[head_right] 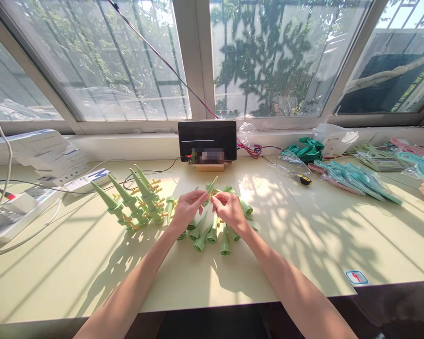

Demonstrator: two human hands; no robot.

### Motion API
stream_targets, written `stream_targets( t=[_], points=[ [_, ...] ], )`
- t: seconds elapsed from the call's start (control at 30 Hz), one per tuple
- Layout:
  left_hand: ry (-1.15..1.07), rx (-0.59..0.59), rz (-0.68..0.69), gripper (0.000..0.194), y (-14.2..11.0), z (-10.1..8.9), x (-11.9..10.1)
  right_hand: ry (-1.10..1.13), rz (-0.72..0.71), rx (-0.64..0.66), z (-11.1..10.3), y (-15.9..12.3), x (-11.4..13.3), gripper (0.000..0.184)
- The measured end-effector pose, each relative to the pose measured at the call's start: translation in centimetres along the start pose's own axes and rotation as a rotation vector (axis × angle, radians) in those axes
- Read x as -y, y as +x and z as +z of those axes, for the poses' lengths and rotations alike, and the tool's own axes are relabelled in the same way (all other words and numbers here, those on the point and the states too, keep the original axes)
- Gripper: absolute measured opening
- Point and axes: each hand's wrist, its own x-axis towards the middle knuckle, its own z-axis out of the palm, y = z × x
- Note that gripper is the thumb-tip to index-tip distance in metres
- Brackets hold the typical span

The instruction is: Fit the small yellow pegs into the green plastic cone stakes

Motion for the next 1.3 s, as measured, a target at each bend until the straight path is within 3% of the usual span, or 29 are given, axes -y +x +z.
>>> stream_targets(
  t=[0.27,0.53,0.8,1.13,1.3],
  points=[
    [-0.044,0.007,0.001,0.032,-0.1,0.1,-0.3,0.461,0.311,0.123,-0.4,0.5,-0.3,0.039],
    [-0.050,0.017,0.012,0.030,-0.1,0.2,-0.4,0.494,0.353,0.119,-0.4,0.5,-0.2,0.036],
    [-0.039,-0.006,-0.029,0.032,-0.2,0.2,-0.5,0.395,0.233,0.103,-0.2,0.3,-0.4,0.038],
    [-0.004,-0.050,-0.074,0.035,-0.3,0.2,-0.8,-0.136,-0.116,-0.027,0.3,-0.5,0.1,0.037],
    [-0.018,-0.053,-0.083,0.034,-0.3,0.3,-0.7,-0.186,-0.161,-0.056,0.3,-0.6,0.2,0.035]
  ],
)
